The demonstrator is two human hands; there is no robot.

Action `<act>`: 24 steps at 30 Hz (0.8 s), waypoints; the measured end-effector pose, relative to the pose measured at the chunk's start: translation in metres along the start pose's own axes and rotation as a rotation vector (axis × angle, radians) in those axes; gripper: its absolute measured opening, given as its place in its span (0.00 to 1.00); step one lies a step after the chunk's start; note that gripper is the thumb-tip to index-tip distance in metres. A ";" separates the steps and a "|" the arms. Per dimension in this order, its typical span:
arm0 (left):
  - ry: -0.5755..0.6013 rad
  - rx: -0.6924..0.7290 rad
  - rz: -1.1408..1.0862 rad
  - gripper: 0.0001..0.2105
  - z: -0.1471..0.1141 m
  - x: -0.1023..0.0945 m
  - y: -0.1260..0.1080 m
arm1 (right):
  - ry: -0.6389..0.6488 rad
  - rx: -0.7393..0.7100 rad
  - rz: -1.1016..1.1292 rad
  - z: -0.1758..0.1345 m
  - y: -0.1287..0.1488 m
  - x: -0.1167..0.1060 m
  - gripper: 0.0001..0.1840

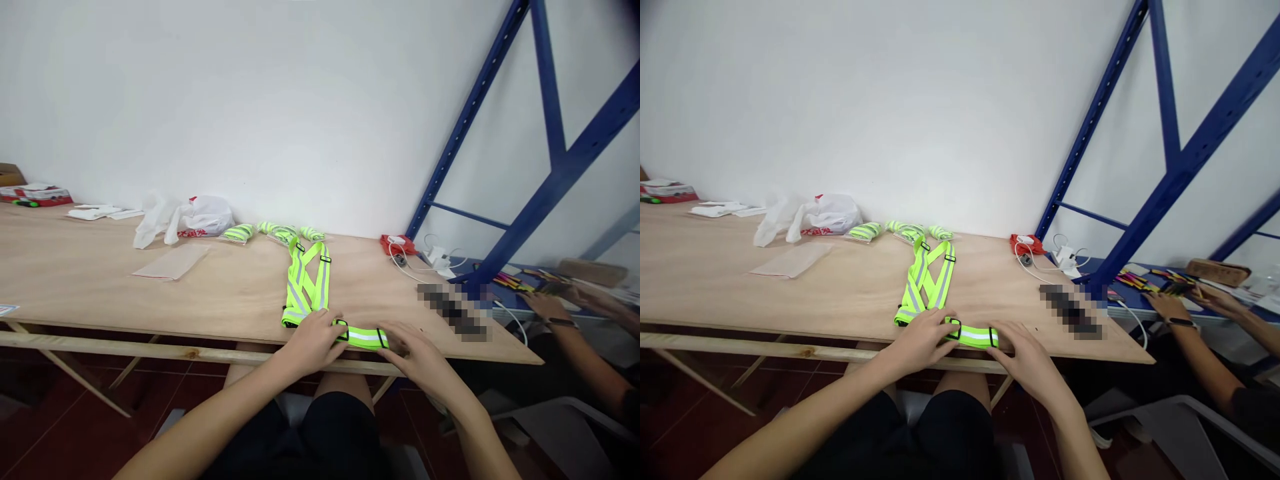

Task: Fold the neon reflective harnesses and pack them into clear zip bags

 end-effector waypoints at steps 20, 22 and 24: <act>-0.024 0.011 0.211 0.14 -0.051 -0.015 0.010 | -0.077 -0.010 0.788 0.052 0.053 -0.004 0.23; -0.032 -0.006 0.191 0.12 -0.051 -0.016 0.013 | -0.004 -0.038 0.833 0.078 0.086 0.009 0.22; -0.042 -0.023 0.178 0.12 -0.051 -0.017 0.015 | 0.087 -0.074 0.846 0.104 0.120 0.031 0.21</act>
Point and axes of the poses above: each hand's wrist, its own z-axis towards the middle knuckle, its own x-axis out of the palm, y = z × x, the point moved 6 cm from there along z, towards the middle knuckle, and after that the axes turned 3 degrees about -y, right-handed, at the moved point
